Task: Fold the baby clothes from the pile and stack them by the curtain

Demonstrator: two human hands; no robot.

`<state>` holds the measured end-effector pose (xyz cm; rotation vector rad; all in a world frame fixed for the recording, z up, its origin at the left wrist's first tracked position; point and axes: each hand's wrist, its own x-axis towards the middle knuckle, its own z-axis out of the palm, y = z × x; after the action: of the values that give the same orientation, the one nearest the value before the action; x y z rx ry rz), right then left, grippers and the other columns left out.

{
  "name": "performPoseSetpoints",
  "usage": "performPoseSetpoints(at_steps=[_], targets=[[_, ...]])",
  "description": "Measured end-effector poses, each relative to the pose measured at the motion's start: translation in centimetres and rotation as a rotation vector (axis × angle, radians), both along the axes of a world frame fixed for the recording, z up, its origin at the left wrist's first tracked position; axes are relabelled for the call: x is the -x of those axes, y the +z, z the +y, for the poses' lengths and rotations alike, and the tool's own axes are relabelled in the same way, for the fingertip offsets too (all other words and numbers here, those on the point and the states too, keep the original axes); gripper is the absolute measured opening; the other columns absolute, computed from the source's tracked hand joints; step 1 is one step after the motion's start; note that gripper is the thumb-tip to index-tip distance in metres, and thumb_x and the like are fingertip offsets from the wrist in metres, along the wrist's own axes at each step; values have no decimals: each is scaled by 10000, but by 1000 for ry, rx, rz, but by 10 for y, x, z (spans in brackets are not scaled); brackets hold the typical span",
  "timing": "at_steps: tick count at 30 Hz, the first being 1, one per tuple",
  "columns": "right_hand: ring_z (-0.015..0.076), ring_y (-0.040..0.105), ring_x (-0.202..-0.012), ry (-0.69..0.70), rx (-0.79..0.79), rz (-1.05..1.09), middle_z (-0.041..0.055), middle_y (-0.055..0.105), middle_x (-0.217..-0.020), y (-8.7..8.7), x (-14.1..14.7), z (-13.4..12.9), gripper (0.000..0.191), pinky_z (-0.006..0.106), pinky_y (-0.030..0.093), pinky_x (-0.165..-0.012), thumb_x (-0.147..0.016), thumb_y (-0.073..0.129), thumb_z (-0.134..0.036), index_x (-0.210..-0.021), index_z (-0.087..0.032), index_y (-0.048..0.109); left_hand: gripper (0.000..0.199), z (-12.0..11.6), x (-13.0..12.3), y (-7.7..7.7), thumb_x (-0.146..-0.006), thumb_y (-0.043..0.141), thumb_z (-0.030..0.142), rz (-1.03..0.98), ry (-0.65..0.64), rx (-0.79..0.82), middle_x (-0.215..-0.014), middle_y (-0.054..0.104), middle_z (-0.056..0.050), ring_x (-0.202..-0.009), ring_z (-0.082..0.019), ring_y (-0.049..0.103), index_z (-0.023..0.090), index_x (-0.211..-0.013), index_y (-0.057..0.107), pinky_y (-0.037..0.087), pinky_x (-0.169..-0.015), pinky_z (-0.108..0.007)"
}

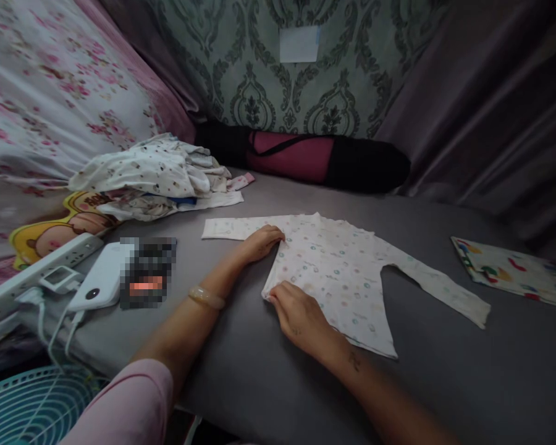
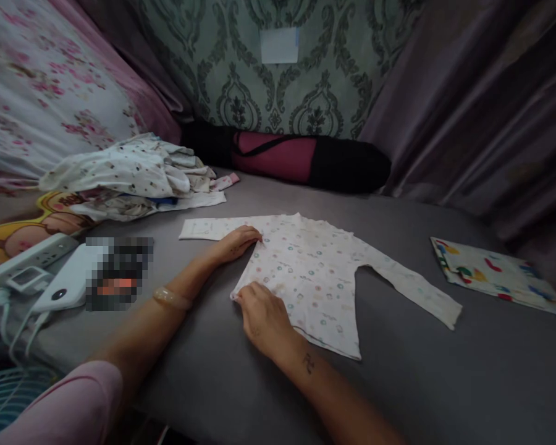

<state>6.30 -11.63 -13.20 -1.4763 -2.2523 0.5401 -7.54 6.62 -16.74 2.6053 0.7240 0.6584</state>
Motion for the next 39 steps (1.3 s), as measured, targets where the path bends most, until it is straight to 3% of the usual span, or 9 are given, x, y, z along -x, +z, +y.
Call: performPoseSetpoints(at_steps=[5, 9, 12, 15, 19, 24, 29, 34, 39], targets=[[158, 574, -904, 211, 81, 70, 43, 634, -953, 17, -9, -2, 205, 265, 426, -815, -951, 454, -300, -947, -197, 631, 389, 5, 2, -3, -773, 362, -4, -18, -17, -12, -1001, 647, -80, -999, -167, 566, 168, -902, 687, 432, -936, -298], [128, 613, -772, 335, 257, 223, -3, 681, -849, 23, -32, 17, 261, 234, 449, -719, -956, 417, -296, -921, -215, 663, 319, 2, -3, 2, -757, 417, 44, 5, 61, -26, -938, 668, -61, -943, -178, 596, 177, -824, 700, 451, -924, -321], [171, 627, -903, 100, 128, 232, 36, 692, -977, 11, -55, 49, 283, 289, 469, -818, -943, 396, -280, -995, -204, 664, 187, -8, -13, 5, -807, 513, 192, 46, 144, -93, -955, 670, -87, -956, -217, 601, 164, -856, 692, 453, -931, -368], [236, 478, -1238, -186, -119, 39, 133, 571, -1287, -14, -73, 81, 390, 394, 343, -1054, -931, 358, -263, -1240, -144, 565, 311, -19, -24, 3, -888, 472, 285, 83, 117, -161, -1203, 610, -132, -1161, -243, 533, 147, -1126, 618, 396, -1018, -399], [255, 187, -1424, -239, -70, -247, 167, 281, -1521, -41, -77, 97, 553, 457, 151, -1157, -950, 298, -317, -1432, -51, 340, 423, -22, -26, -8, -972, 325, 288, 245, 52, -145, -1437, 441, -131, -1362, -234, 350, 146, -1354, 439, 253, -1125, -432], [236, 146, -1435, -107, -107, -382, 139, 212, -1546, -43, -68, 77, 617, 451, 108, -1168, -961, 264, -412, -1473, -68, 267, 451, -10, -14, -16, -994, 264, 321, 307, 51, -102, -1492, 367, -104, -1390, -220, 301, 157, -1395, 391, 224, -1140, -410], [236, 128, -1438, 164, -110, -375, 117, 202, -1552, -28, -64, 47, 595, 481, 78, -1167, -968, 277, -428, -1484, -132, 261, 432, -6, -12, -14, -977, 282, 263, 283, 38, -39, -1481, 386, -105, -1379, -212, 324, 142, -1366, 428, 241, -1137, -399], [210, 101, -1442, 329, 7, -291, 70, 183, -1562, -16, -59, 25, 522, 480, 38, -1169, -988, 262, -390, -1477, -211, 290, 424, -8, -13, -11, -959, 292, 222, 254, 43, -9, -1467, 407, -107, -1374, -213, 334, 142, -1348, 440, 254, -1131, -420], [192, 98, -1441, 446, 163, -115, 79, 191, -1560, 6, -47, -17, 560, 441, 37, -1178, -963, 356, -383, -1482, -187, 275, 416, -8, -11, -14, -963, 273, 235, 230, 56, -11, -1456, 426, -96, -1367, -204, 346, 165, -1334, 448, 268, -1126, -423]])
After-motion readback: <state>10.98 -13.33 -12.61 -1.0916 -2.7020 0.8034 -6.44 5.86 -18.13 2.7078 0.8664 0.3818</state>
